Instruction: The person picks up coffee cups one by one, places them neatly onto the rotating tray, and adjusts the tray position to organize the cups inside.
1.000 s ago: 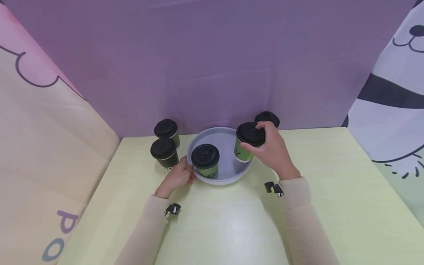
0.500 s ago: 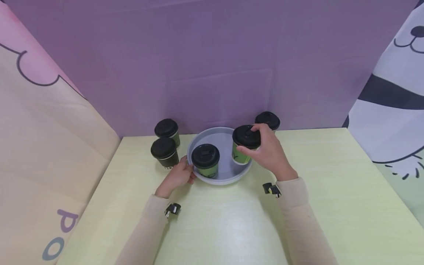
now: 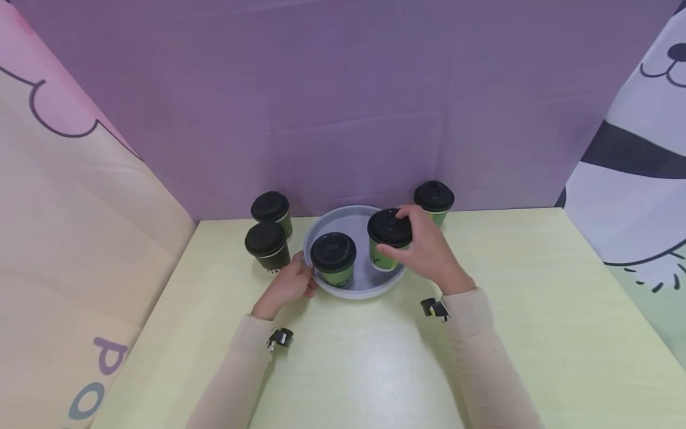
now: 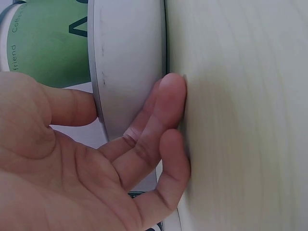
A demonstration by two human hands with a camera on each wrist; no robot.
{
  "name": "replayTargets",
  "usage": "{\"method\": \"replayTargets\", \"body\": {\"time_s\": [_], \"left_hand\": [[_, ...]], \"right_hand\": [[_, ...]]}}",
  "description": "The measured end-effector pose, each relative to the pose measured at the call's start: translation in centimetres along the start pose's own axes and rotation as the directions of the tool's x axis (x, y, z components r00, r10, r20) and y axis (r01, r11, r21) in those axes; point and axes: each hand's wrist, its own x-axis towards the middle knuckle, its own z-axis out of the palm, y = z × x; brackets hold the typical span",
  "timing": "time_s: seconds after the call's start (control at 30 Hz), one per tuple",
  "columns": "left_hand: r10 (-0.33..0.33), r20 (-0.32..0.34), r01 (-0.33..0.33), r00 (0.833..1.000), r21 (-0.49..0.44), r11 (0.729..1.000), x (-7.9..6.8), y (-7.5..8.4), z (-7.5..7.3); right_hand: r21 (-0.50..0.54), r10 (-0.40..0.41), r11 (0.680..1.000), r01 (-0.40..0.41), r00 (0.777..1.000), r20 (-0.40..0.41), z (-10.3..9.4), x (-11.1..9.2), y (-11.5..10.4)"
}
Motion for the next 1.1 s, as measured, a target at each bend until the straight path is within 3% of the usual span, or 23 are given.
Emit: {"method": "replayTargets", "body": {"time_s": [0.6,0.87,1.1], "left_hand": [[-0.009,0.004,0.009,1.0,-0.015,1.0,0.0,-0.1,0.0],[-0.017,0.013,0.018,1.0,-0.025,1.0,0.1,-0.2,0.0],[-0.01,0.017,0.011,1.0,-0.021,1.0,0.2,-0.3,0.0]], "right_hand": [[0.005,-0.095,0.995,0.095,0.992,0.086,1.2,0.2,0.5],[0.004,-0.059,0.998,0.059,0.986,0.154,1.4,0.1,0.5],[0.01,-0.064,0.998,0.063,0.984,0.167,1.4,0.2,0.3]]}}
